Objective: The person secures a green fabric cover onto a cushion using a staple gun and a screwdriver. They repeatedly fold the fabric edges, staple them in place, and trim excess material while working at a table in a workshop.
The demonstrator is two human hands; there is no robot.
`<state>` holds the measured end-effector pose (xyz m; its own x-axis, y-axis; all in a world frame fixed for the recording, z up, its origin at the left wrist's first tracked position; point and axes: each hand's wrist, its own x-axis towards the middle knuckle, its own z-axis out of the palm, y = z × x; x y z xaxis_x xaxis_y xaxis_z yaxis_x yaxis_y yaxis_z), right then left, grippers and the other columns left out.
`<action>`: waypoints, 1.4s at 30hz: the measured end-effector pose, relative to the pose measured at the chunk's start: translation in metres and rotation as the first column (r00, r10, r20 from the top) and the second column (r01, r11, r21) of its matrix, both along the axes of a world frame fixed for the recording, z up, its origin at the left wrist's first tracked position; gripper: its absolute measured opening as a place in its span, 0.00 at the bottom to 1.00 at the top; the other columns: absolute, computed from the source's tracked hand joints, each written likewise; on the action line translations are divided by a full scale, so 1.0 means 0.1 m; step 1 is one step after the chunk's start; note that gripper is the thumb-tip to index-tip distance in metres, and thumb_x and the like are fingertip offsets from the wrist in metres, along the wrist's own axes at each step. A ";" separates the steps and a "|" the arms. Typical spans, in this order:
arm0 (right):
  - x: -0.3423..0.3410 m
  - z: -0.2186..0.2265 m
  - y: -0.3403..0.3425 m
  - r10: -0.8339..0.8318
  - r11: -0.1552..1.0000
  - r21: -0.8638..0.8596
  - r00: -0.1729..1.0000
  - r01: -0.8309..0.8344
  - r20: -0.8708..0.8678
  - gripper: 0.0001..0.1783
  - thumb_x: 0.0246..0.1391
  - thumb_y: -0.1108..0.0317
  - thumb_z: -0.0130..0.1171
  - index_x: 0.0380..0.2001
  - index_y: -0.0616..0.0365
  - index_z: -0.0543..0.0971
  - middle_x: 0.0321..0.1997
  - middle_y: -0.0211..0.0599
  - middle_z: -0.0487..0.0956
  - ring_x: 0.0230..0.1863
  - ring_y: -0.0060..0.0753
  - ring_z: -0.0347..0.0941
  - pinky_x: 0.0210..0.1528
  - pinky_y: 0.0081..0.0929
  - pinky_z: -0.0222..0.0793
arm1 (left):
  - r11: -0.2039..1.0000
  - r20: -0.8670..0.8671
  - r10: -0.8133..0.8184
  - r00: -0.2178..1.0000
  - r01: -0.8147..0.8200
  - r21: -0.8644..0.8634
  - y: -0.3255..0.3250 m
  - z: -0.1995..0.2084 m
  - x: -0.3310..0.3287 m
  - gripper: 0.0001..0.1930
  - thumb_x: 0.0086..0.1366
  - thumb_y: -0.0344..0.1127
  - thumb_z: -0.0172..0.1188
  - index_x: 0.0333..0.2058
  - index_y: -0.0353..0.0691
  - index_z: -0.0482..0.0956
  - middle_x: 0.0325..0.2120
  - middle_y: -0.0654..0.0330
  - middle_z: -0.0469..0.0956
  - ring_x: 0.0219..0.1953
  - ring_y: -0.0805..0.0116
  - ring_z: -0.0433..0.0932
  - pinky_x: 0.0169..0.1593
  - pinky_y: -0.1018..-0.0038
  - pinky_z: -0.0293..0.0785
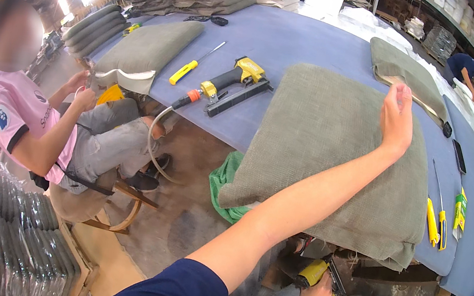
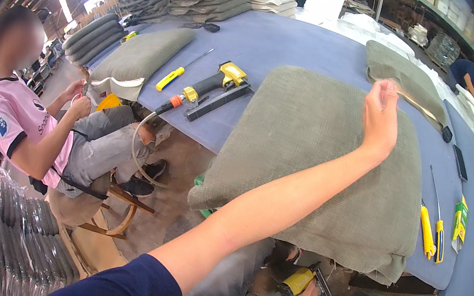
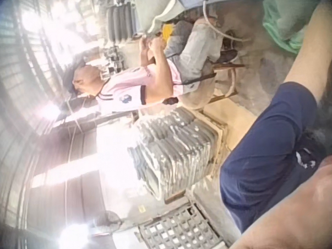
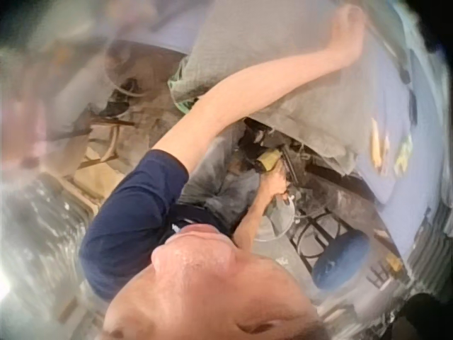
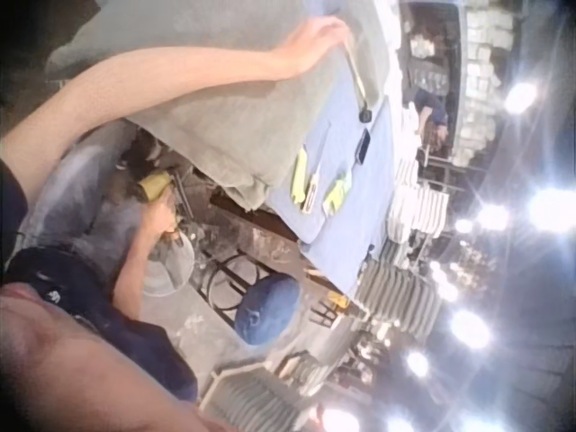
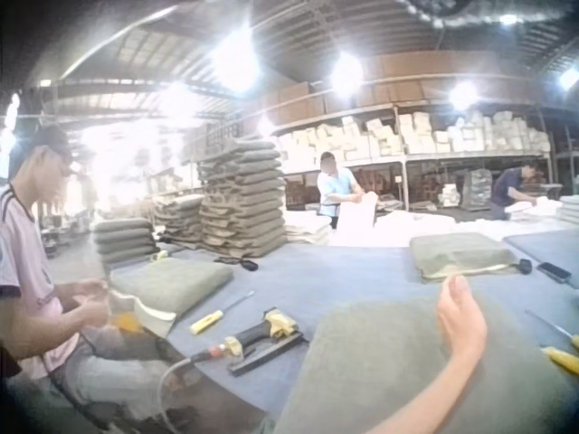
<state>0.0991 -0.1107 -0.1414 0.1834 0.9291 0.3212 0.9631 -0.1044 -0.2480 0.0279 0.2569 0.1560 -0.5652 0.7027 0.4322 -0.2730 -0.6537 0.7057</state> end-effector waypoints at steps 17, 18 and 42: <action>-0.02 0.06 -0.02 -0.052 0.998 -0.034 0.995 0.049 -0.086 0.41 0.35 0.56 0.74 0.55 0.60 0.76 0.36 0.48 0.80 0.34 0.59 0.79 0.35 0.50 0.73 | 0.974 0.067 -0.222 0.973 0.225 -0.032 -0.18 0.03 -0.16 0.24 0.78 0.41 0.42 0.25 0.34 0.77 0.17 0.63 0.69 0.18 0.76 0.66 0.21 0.76 0.61; -0.04 0.04 -0.01 -0.047 0.998 -0.032 0.994 0.044 -0.096 0.41 0.35 0.57 0.74 0.55 0.60 0.76 0.36 0.48 0.81 0.34 0.60 0.79 0.35 0.49 0.73 | 0.987 0.087 -0.157 0.984 0.160 -0.018 -0.18 0.04 -0.16 0.21 0.75 0.36 0.42 0.25 0.34 0.77 0.20 0.62 0.70 0.21 0.75 0.67 0.24 0.75 0.64; 0.05 0.00 -0.01 0.002 0.999 0.044 0.996 0.002 -0.089 0.32 0.42 0.64 0.68 0.54 0.61 0.77 0.29 0.44 0.77 0.28 0.54 0.77 0.31 0.45 0.72 | 0.948 0.155 -0.316 0.936 0.317 0.022 -0.11 0.04 -0.24 0.27 0.73 0.57 0.46 0.53 0.39 0.79 0.55 0.56 0.75 0.62 0.63 0.69 0.69 0.58 0.54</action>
